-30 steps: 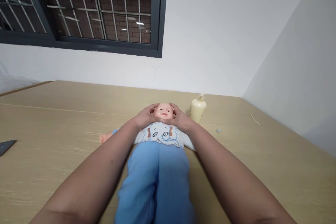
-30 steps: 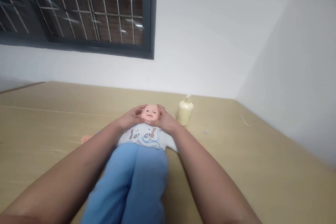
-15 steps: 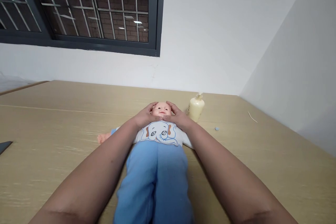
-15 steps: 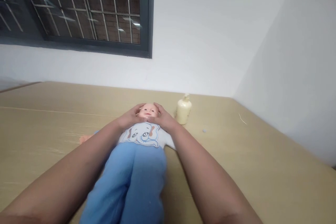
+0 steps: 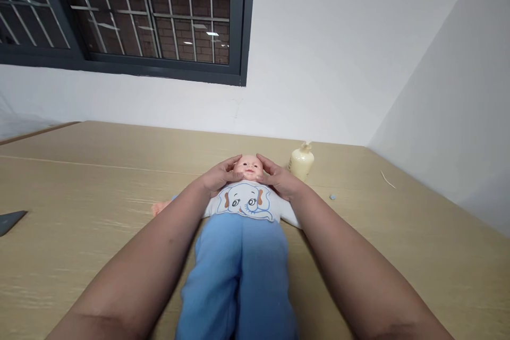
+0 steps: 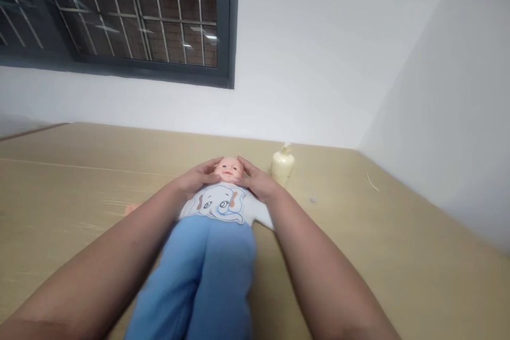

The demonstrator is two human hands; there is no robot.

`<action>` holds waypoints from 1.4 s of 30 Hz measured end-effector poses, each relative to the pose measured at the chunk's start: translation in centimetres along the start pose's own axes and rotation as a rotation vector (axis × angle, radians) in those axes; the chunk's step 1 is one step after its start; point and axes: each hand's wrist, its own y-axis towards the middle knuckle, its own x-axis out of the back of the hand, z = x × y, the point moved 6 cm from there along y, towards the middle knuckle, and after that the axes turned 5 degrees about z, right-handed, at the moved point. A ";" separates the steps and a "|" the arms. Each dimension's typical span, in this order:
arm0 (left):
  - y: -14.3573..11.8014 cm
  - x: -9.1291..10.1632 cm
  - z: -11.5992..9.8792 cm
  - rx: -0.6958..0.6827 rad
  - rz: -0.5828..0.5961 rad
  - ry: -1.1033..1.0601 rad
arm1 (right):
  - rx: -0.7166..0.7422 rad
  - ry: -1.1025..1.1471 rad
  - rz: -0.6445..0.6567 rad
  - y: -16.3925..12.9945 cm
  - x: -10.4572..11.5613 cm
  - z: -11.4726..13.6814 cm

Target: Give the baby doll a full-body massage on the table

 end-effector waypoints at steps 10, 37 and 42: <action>0.2 0.4 0.0 -0.003 -0.168 0.230 | -0.007 -0.242 -0.100 0.3 -0.3 0.1; -0.1 -0.2 0.1 0.029 -0.155 0.114 | 0.013 -0.362 -0.118 0.5 -0.1 0.2; -0.2 0.0 0.1 0.024 -0.093 0.045 | 0.041 -0.278 -0.089 0.2 0.4 0.4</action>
